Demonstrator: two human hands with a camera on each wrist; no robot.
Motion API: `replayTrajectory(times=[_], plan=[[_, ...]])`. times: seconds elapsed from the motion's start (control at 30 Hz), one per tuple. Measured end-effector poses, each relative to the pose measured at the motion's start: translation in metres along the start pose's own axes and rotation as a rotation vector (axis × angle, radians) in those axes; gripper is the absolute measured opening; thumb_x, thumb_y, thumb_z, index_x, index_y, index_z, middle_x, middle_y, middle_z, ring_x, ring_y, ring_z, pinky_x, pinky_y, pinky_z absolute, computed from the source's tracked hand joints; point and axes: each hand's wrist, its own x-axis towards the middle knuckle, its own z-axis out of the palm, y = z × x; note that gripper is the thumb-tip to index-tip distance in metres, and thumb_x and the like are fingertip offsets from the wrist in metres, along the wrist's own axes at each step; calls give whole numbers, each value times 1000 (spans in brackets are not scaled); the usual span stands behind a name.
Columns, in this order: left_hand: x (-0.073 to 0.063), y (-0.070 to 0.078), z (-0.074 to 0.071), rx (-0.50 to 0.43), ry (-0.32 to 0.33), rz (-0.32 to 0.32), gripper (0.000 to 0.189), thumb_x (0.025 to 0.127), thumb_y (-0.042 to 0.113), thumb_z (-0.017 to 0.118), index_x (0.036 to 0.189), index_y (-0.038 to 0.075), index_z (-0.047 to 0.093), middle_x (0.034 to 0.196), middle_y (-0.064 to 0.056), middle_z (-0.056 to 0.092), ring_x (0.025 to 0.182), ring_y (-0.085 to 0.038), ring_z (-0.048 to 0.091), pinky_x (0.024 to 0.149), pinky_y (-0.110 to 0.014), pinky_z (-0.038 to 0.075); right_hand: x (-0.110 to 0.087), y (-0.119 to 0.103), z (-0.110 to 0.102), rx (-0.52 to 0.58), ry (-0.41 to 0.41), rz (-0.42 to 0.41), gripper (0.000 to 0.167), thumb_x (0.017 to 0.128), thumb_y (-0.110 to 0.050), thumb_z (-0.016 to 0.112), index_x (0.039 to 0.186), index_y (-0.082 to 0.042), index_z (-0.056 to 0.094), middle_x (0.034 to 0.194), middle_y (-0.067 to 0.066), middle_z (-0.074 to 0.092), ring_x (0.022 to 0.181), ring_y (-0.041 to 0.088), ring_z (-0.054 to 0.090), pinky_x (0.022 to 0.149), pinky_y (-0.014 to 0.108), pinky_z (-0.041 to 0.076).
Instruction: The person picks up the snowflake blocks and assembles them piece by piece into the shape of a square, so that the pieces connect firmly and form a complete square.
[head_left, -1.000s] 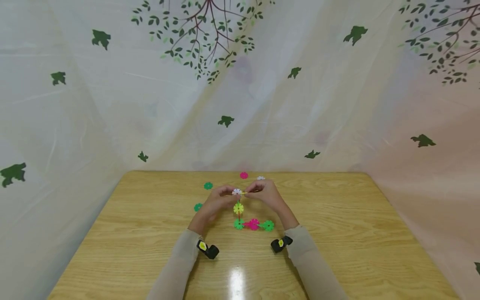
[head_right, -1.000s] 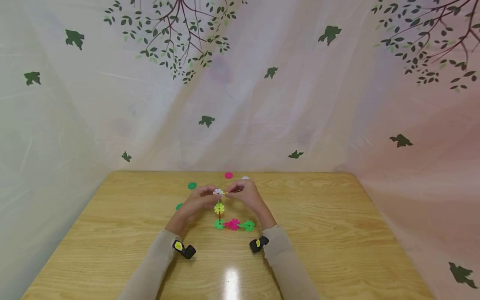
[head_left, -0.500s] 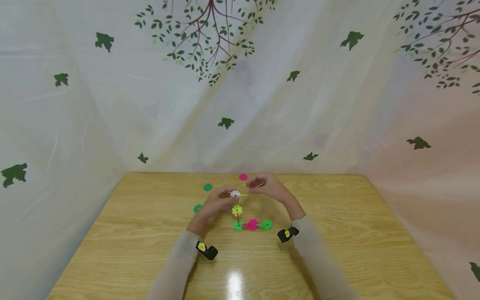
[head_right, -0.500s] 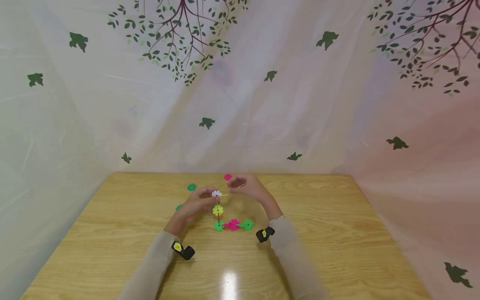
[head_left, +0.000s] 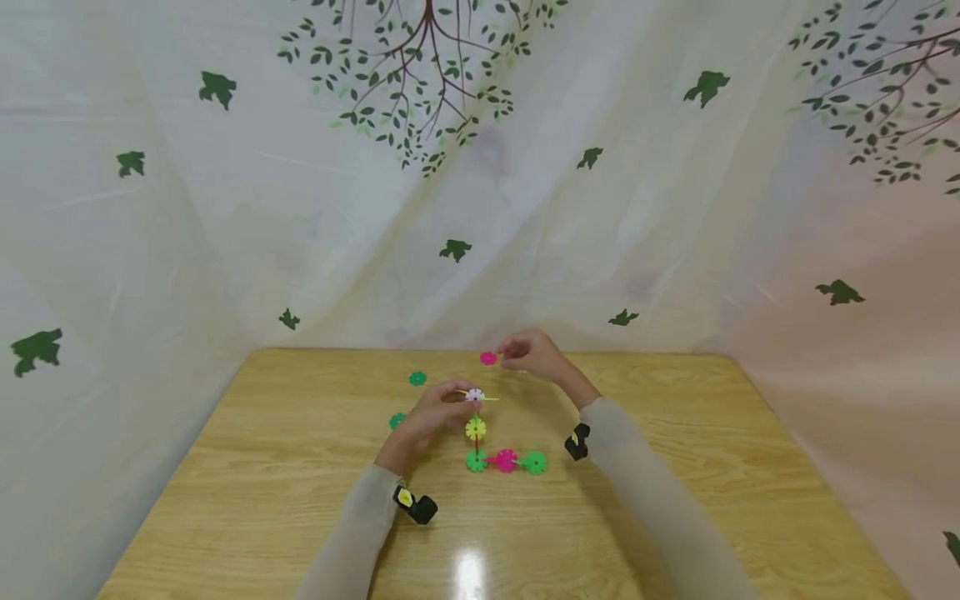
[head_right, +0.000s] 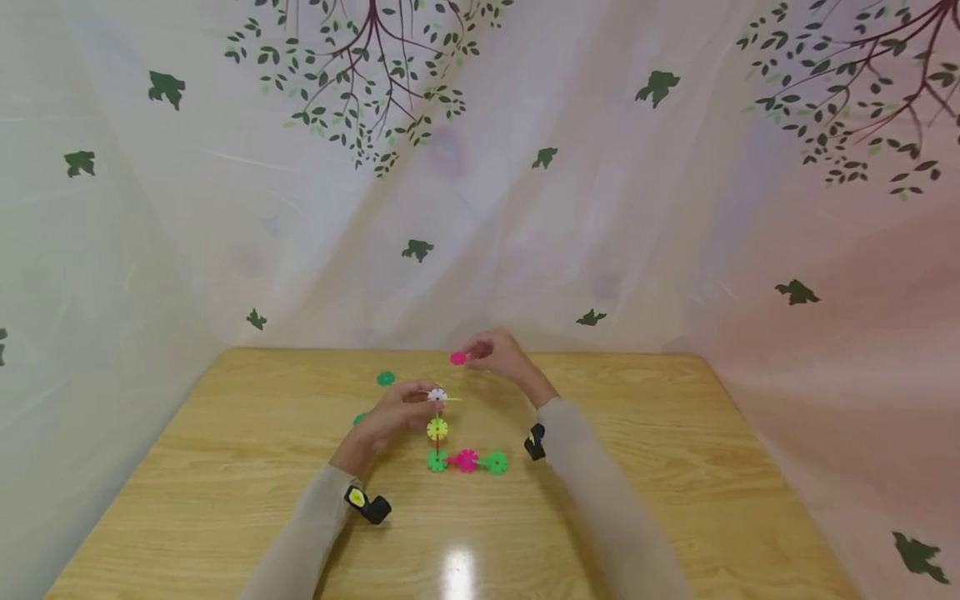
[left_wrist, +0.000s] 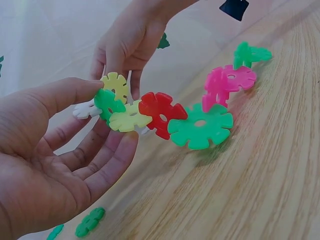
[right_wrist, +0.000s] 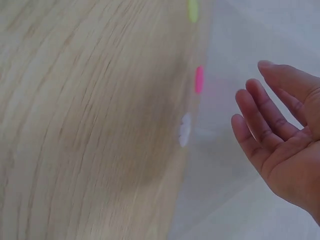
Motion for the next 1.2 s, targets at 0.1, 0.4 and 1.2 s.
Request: replayTrajectory(times=[0.1,0.4,1.2], plan=[[0,0,0,-3,-10,1,32,97,11,68,126,2,60,100,5,70,85,-10,67,74,-28,57,3,7,-1,-28,14,25,24,88,6,74,109,14,69,100,31,70,89,33,69,78,27,56],[-1,1,0,15,-30,-2,33,98,14,68,127,3,59,104,4,69,90,-10,67,77,-29,57,2,40,-6,-72,49,153,28,85,3,78,110,14,70,97,27,68,85,23,61,73,23,48],[3,-2,2,23,10,-21,28,98,22,68,119,4,63,107,2,69,96,-16,67,76,-29,58,-8,48,-1,-82,55,226,22,87,0,77,105,11,73,97,22,68,86,18,53,72,23,44]])
